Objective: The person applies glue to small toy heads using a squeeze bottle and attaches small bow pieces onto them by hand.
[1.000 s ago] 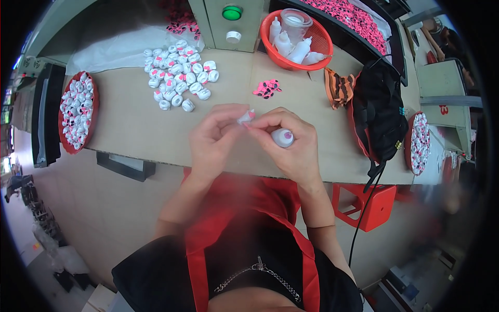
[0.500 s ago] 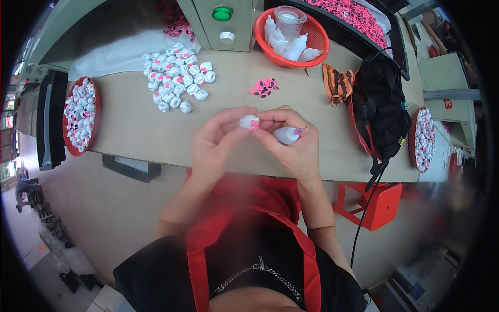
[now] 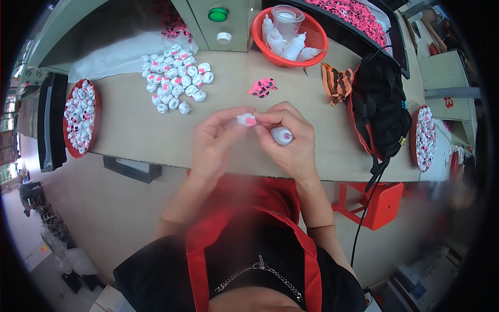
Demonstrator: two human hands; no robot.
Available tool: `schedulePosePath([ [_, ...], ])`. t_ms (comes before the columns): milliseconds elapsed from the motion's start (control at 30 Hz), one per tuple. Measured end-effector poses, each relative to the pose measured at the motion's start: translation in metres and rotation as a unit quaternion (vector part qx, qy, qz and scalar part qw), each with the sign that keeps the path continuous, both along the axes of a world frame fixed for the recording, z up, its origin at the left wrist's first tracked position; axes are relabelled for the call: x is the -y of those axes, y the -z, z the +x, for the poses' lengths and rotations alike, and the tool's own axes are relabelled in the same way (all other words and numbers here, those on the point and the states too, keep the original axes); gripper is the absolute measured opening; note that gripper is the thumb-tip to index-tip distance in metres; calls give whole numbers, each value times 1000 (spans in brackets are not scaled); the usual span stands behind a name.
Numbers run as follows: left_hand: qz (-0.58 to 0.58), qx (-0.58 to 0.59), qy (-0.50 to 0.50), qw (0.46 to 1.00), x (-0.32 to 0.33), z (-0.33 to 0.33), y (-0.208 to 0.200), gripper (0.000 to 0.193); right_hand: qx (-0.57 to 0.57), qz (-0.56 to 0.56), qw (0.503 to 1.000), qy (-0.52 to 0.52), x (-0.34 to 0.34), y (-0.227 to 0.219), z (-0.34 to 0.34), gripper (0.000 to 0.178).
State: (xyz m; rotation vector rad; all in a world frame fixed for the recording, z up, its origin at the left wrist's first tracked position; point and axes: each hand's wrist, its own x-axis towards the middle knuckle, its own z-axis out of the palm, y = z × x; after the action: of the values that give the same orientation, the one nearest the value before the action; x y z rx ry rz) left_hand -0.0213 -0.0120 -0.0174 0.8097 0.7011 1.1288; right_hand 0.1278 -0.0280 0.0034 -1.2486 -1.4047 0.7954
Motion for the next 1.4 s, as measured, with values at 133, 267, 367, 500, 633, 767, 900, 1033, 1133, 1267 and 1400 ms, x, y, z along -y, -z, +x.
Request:
schedulePosePath([
  [133,-62,54,15,996,-1,-1,0,29,-28,26,999,-17,1,-4,1,26],
  [267,-35,29,40,998,-2,-1,-8,28,-30,96,993,-55,-3,9,9,27],
  [367,53,-20,62,997,-2,-4,-7,26,-138,33,985,-96,-1,12,16,24],
  [500,96,-61,36,993,1,-9,-9,23,-302,-91,943,-105,1,13,5,21],
  [633,77,-54,20,995,4,-14,-18,21,-254,-134,952,-102,2,14,1,16],
  [767,58,-55,55,995,4,-20,-12,19,-297,-99,944,-106,6,17,-10,12],
  [900,7,-24,23,999,3,-41,-6,16,-299,-129,943,-74,-3,24,-39,11],
  [1033,175,-457,-168,856,-23,-113,-14,21,-256,-144,955,-38,-6,17,-68,11],
  [1133,249,-666,-406,574,-66,-214,-16,19,-219,-146,965,-5,-7,17,-58,11],
  [1267,144,-814,-418,376,-68,-303,-19,18,-185,-167,968,13,-10,17,-41,11],
  [1400,156,-811,-408,389,-70,-298,-9,16,-171,-168,971,18,-8,17,-36,11],
])
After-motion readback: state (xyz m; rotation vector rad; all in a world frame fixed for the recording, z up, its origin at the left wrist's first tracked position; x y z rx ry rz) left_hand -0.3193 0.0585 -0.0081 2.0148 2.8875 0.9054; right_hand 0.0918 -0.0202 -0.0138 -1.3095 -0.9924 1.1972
